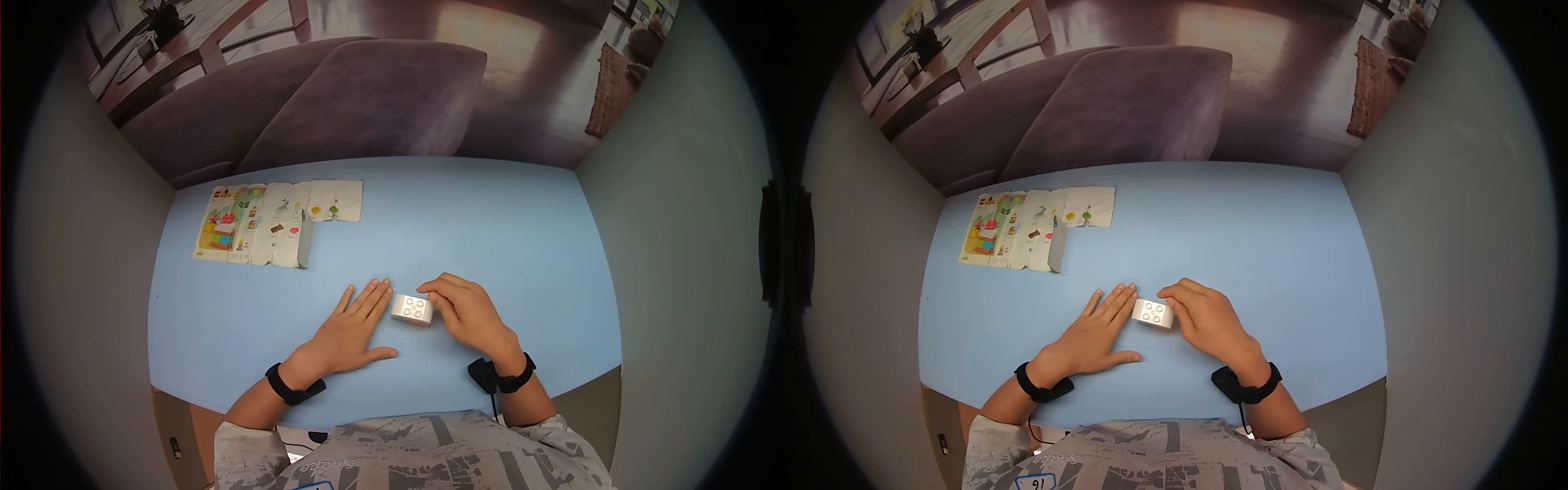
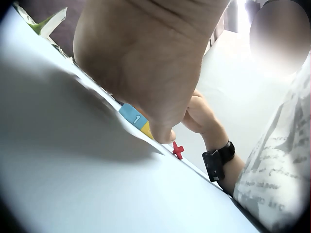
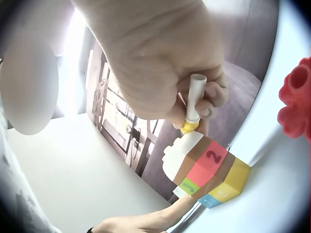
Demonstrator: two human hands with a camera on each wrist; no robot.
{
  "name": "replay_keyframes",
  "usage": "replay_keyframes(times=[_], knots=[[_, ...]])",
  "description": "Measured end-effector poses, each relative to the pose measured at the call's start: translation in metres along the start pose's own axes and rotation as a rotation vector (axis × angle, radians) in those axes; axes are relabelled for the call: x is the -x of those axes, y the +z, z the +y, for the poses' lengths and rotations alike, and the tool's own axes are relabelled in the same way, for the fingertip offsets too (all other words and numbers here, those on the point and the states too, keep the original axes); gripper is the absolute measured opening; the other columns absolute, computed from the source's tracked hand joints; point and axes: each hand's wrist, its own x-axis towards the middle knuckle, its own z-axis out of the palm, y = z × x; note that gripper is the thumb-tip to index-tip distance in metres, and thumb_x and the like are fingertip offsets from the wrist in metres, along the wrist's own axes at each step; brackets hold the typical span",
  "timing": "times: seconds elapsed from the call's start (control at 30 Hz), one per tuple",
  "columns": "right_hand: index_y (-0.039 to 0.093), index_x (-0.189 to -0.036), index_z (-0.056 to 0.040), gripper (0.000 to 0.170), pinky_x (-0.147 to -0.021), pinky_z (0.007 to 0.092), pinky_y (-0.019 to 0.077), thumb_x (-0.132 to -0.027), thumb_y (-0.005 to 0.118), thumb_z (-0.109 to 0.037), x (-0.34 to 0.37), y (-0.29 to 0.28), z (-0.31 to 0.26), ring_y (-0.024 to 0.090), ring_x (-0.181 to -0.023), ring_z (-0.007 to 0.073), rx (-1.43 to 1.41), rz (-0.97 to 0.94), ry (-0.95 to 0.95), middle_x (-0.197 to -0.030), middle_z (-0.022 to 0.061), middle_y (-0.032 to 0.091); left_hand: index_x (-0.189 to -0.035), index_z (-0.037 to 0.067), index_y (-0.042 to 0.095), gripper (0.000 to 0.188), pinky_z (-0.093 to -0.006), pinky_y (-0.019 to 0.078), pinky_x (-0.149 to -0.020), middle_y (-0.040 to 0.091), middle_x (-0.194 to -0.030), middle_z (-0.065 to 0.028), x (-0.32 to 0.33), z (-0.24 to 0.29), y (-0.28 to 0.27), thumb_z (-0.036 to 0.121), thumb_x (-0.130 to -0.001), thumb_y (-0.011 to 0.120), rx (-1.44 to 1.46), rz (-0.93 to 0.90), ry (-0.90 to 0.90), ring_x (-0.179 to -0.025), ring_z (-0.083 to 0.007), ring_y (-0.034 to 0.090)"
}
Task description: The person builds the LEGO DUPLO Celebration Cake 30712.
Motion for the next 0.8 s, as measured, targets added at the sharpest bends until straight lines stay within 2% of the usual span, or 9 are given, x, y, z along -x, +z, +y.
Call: replay_keyframes(times=[0.13, 0.23, 0.33, 0.43, 0.53, 0.8], knots=[[0.071, -0.115, -0.0033, 0.021, -0.086, 0.0430, 0.0550, -0.105, 0.055, -0.013, 0.002, 0.006, 0.010, 0.070, -0.095, 0.0348, 0.032, -0.067, 0.007, -0.105, 0.0138, 0.073, -0.164, -0.006, 0.020, 0.106, -0.0573, 0.0178, -0.129, 0.023, -0.171, -0.0257, -0.014, 0.004, 0.002, 0.060, -0.096, 0.067, 0.115, 0.050, -0.026, -0.161, -0.0385, 0.017], [0.071, -0.116, -0.0025, 0.024, -0.088, 0.0438, 0.0545, -0.106, 0.054, -0.016, 0.000, 0.009, 0.011, 0.070, -0.097, 0.0352, 0.032, -0.117, -0.004, -0.108, 0.0146, 0.074, -0.160, -0.005, 0.032, 0.097, -0.0553, 0.0222, -0.128, 0.031, -0.168, -0.0235, -0.027, 0.008, -0.006, 0.048, -0.092, 0.077, 0.235, 0.119, -0.009, -0.159, -0.0377, 0.024], [0.071, -0.118, -0.0042, 0.026, -0.088, 0.0464, 0.0553, -0.106, 0.054, -0.019, 0.000, 0.014, 0.018, 0.070, -0.100, 0.0373, 0.043, -0.169, 0.007, -0.111, 0.0152, 0.074, -0.149, 0.000, 0.051, 0.081, -0.0521, 0.0276, -0.128, 0.045, -0.161, -0.0186, -0.038, 0.004, -0.001, 0.037, -0.086, 0.085, 0.397, 0.133, 0.031, -0.155, -0.0352, 0.035], [0.072, -0.120, -0.0060, 0.026, -0.088, 0.0474, 0.0552, -0.105, 0.055, -0.020, 0.000, 0.016, 0.023, 0.070, -0.102, 0.0375, 0.066, -0.245, 0.054, -0.110, 0.0157, 0.075, -0.134, 0.004, 0.065, 0.063, -0.0497, 0.0322, -0.126, 0.057, -0.152, -0.0140, -0.041, 0.002, 0.003, 0.031, -0.082, 0.089, 0.444, 0.155, 0.034, -0.150, -0.0328, 0.044], [0.073, -0.120, -0.0079, 0.026, -0.087, 0.0477, 0.0553, -0.105, 0.056, -0.020, -0.001, 0.018, 0.025, 0.070, -0.101, 0.0374, 0.089, -0.286, 0.077, -0.108, 0.0156, 0.076, -0.126, 0.005, 0.069, 0.055, -0.0491, 0.0345, -0.125, 0.060, -0.149, -0.0126, -0.042, 0.002, 0.001, 0.029, -0.081, 0.089, 0.458, 0.191, 0.043, -0.147, -0.0322, 0.047], [0.076, -0.115, -0.0090, 0.025, -0.084, 0.0467, 0.0570, -0.104, 0.057, -0.021, 0.000, 0.013, 0.020, 0.073, -0.094, 0.0374, 0.118, -0.312, 0.082, -0.104, 0.0147, 0.078, -0.118, 0.004, 0.070, 0.049, -0.0483, 0.0355, -0.124, 0.060, -0.149, -0.0129, -0.042, 0.003, -0.004, 0.029, -0.081, 0.089, 0.409, 0.160, 0.046, -0.147, -0.0324, 0.047]])
